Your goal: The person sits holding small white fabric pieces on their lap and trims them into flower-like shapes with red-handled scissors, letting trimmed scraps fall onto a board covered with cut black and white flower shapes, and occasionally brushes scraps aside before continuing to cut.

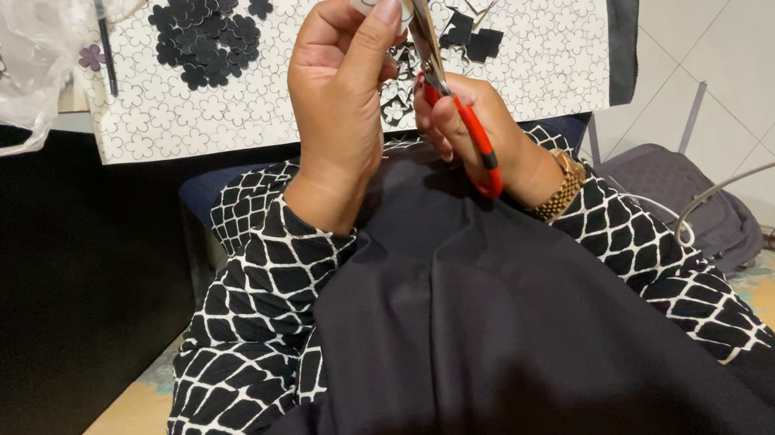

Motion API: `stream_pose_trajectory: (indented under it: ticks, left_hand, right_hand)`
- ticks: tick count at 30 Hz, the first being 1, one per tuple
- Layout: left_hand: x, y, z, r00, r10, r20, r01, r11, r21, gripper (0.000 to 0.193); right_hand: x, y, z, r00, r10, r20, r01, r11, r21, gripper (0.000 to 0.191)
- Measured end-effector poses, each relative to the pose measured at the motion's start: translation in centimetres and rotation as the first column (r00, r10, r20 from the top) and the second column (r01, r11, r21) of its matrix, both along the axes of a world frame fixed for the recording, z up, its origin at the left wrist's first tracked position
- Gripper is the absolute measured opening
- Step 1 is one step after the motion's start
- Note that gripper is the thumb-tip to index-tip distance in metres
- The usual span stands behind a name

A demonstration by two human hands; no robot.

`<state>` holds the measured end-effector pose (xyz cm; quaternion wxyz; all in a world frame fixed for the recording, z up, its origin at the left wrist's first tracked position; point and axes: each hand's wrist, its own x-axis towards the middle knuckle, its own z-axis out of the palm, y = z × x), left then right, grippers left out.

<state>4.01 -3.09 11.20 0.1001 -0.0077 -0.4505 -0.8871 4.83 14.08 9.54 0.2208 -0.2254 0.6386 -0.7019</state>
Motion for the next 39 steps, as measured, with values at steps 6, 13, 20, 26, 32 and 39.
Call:
stream_pose_trajectory:
  ticks: [6, 13, 20, 26, 32, 39]
  left_hand:
    - [-0.2, -0.2, -0.1, 1.0, 0.025, -0.008, -0.025, 0.999, -0.026, 0.016]
    - [-0.2, -0.5, 0.1, 1.0, 0.027, 0.0, -0.027, 0.998, -0.063, 0.016]
    - [-0.2, -0.7, 0.0, 0.999, 0.023, -0.034, -0.025, 0.996, -0.084, 0.017]
    - [-0.1, -1.0, 0.0, 0.997, 0.058, -0.054, -0.064, 0.99, -0.128, 0.019]
    - [-0.1, -1.2, -0.2, 0.994, 0.078, -0.08, -0.089, 0.987, -0.135, 0.02]
    - [-0.4, -1.4, -0.4, 0.991, 0.077, -0.114, -0.089, 0.99, -0.105, 0.017]
  right_hand:
    - [0.0, 0.1, -0.1, 1.0, 0.008, 0.001, -0.008, 1.0, 0.017, 0.068]
    - [-0.1, 0.3, 0.1, 1.0, 0.009, -0.014, -0.008, 0.999, 0.048, 0.067]
    - [0.0, 0.5, -0.2, 1.0, 0.012, 0.021, -0.014, 0.998, 0.056, 0.067]
    - [-0.1, 0.6, -0.3, 1.0, 0.023, 0.008, -0.024, 0.997, 0.069, 0.063]
    - [-0.2, 0.7, -0.5, 0.999, 0.036, -0.016, -0.035, 0.997, 0.074, 0.058]
    - [-0.2, 0.8, -0.7, 0.999, 0.051, -0.019, -0.049, 0.995, 0.088, 0.055]
